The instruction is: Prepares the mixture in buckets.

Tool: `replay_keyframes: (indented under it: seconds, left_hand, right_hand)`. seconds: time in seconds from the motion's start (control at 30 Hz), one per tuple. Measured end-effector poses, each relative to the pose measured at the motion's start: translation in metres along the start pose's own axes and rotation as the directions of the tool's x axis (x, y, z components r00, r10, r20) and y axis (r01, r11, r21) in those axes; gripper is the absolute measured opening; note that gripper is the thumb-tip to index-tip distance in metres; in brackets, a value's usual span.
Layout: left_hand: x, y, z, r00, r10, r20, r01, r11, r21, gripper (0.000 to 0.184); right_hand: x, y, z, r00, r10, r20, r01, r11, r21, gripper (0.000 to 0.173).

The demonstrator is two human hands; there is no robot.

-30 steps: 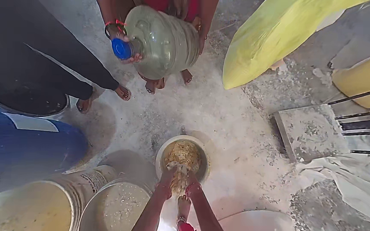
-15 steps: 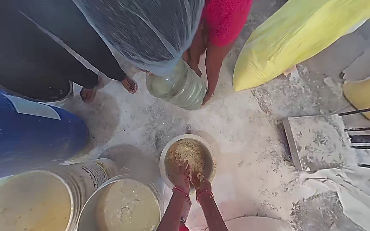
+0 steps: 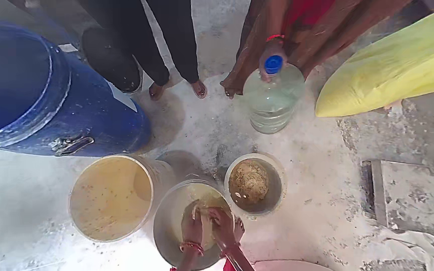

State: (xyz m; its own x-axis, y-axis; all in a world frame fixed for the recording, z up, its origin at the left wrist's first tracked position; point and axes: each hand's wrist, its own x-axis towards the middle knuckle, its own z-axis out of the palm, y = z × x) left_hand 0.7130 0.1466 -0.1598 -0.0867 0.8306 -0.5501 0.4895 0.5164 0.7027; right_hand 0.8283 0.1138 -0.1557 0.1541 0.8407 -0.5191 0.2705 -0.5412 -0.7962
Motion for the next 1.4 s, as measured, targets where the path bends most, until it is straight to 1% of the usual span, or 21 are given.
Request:
replay_keyframes:
  seconds: [0.03, 0.07, 0.13, 0.2, 0.27, 0.4, 0.5, 0.57, 0.63, 0.73, 0.8, 0.83, 0.87, 0.9, 0.97, 1.03, 1.1, 1.17, 1.23, 1.3, 1.4]
  left_hand:
    - [0.02, -0.017, -0.014, 0.999, 0.005, 0.036, -0.01, 0.991, 0.136, 0.038]
    - [0.04, -0.03, -0.025, 0.996, -0.019, 0.09, -0.007, 0.961, 0.276, 0.043]
    - [0.074, -0.048, -0.036, 0.969, -0.154, 0.195, 0.038, 0.867, 0.496, 0.055]
    - [0.099, -0.066, -0.036, 0.923, -0.286, 0.256, 0.083, 0.799, 0.595, 0.071]
    - [0.106, -0.081, -0.032, 0.883, -0.395, 0.255, 0.167, 0.771, 0.614, 0.083]
    - [0.09, -0.1, -0.025, 0.82, -0.496, 0.287, 0.278, 0.782, 0.558, 0.085]
    - [0.078, -0.102, -0.026, 0.757, -0.573, 0.314, 0.346, 0.759, 0.552, 0.073]
    - [0.075, -0.105, -0.025, 0.701, -0.626, 0.342, 0.397, 0.74, 0.542, 0.065]
    - [0.07, -0.109, -0.027, 0.674, -0.635, 0.377, 0.454, 0.759, 0.467, 0.061]
    - [0.052, -0.126, -0.03, 0.702, -0.599, 0.385, 0.594, 0.791, 0.147, 0.056]
    - [0.039, -0.14, -0.032, 0.75, -0.552, 0.364, 0.596, 0.803, -0.012, 0.05]
    - [0.035, -0.138, -0.034, 0.759, -0.548, 0.351, 0.597, 0.801, -0.04, 0.048]
    - [0.032, -0.128, -0.036, 0.761, -0.563, 0.321, 0.595, 0.804, 0.0, 0.047]
    - [0.028, -0.117, -0.039, 0.768, -0.57, 0.293, 0.559, 0.819, 0.128, 0.046]
    - [0.025, -0.098, -0.039, 0.81, -0.51, 0.289, 0.379, 0.832, 0.406, 0.044]
    - [0.023, -0.079, -0.036, 0.862, -0.454, 0.224, 0.336, 0.845, 0.416, 0.046]
    - [0.022, -0.067, -0.031, 0.914, -0.384, 0.128, 0.343, 0.903, 0.26, 0.047]
    - [0.023, -0.052, -0.03, 0.941, -0.323, 0.098, 0.306, 0.939, 0.155, 0.05]
    - [0.026, -0.042, -0.03, 0.95, -0.291, 0.111, 0.27, 0.948, 0.17, 0.052]
    - [0.03, -0.037, -0.029, 0.943, -0.302, 0.143, 0.279, 0.947, 0.161, 0.055]
    - [0.031, -0.037, -0.028, 0.94, -0.292, 0.175, 0.27, 0.953, 0.14, 0.057]
  right_hand:
    - [0.022, -0.007, 0.013, 0.987, 0.032, 0.157, 0.002, 0.976, -0.216, 0.04]
    - [0.047, -0.012, 0.025, 0.958, 0.107, 0.267, 0.019, 0.903, -0.43, 0.052]
    - [0.094, -0.012, 0.042, 0.9, 0.273, 0.341, 0.034, 0.735, -0.678, 0.065]
    - [0.126, 0.0, 0.049, 0.864, 0.38, 0.331, -0.017, 0.678, -0.735, 0.063]
    - [0.136, 0.013, 0.05, 0.803, 0.495, 0.331, -0.084, 0.644, -0.761, 0.068]
    - [0.121, 0.031, 0.046, 0.717, 0.62, 0.318, -0.152, 0.585, -0.797, 0.071]
    - [0.1, 0.042, 0.048, 0.725, 0.639, 0.257, -0.254, 0.596, -0.762, 0.064]
    - [0.086, 0.034, 0.047, 0.697, 0.684, 0.214, -0.367, 0.597, -0.713, 0.056]
    - [0.067, 0.03, 0.048, 0.707, 0.686, 0.169, -0.496, 0.652, -0.573, 0.05]
    - [0.019, 0.042, 0.058, 0.786, 0.618, 0.018, -0.579, 0.746, -0.329, 0.045]
    - [0.0, 0.038, 0.068, 0.759, 0.65, 0.043, -0.597, 0.72, -0.353, 0.046]
    - [-0.004, 0.033, 0.072, 0.749, 0.66, 0.067, -0.61, 0.724, -0.322, 0.047]
    - [-0.008, 0.028, 0.076, 0.751, 0.655, 0.079, -0.626, 0.745, -0.232, 0.046]
    - [-0.01, 0.021, 0.079, 0.762, 0.642, 0.08, -0.632, 0.765, -0.122, 0.045]
    - [0.0, -0.003, 0.085, 0.754, 0.653, 0.073, -0.657, 0.745, 0.115, 0.044]
    - [0.009, -0.017, 0.091, 0.733, 0.679, 0.028, -0.66, 0.702, 0.265, 0.048]
    - [0.01, -0.015, 0.094, 0.742, 0.67, -0.007, -0.647, 0.72, 0.252, 0.048]
    - [0.011, -0.012, 0.091, 0.745, 0.667, -0.005, -0.656, 0.734, 0.178, 0.047]
    - [0.012, -0.011, 0.089, 0.752, 0.659, 0.002, -0.652, 0.744, 0.143, 0.047]
    - [0.013, -0.006, 0.091, 0.793, 0.608, -0.03, -0.595, 0.785, 0.175, 0.046]
    - [0.015, -0.007, 0.092, 0.842, 0.538, -0.028, -0.533, 0.84, 0.099, 0.047]
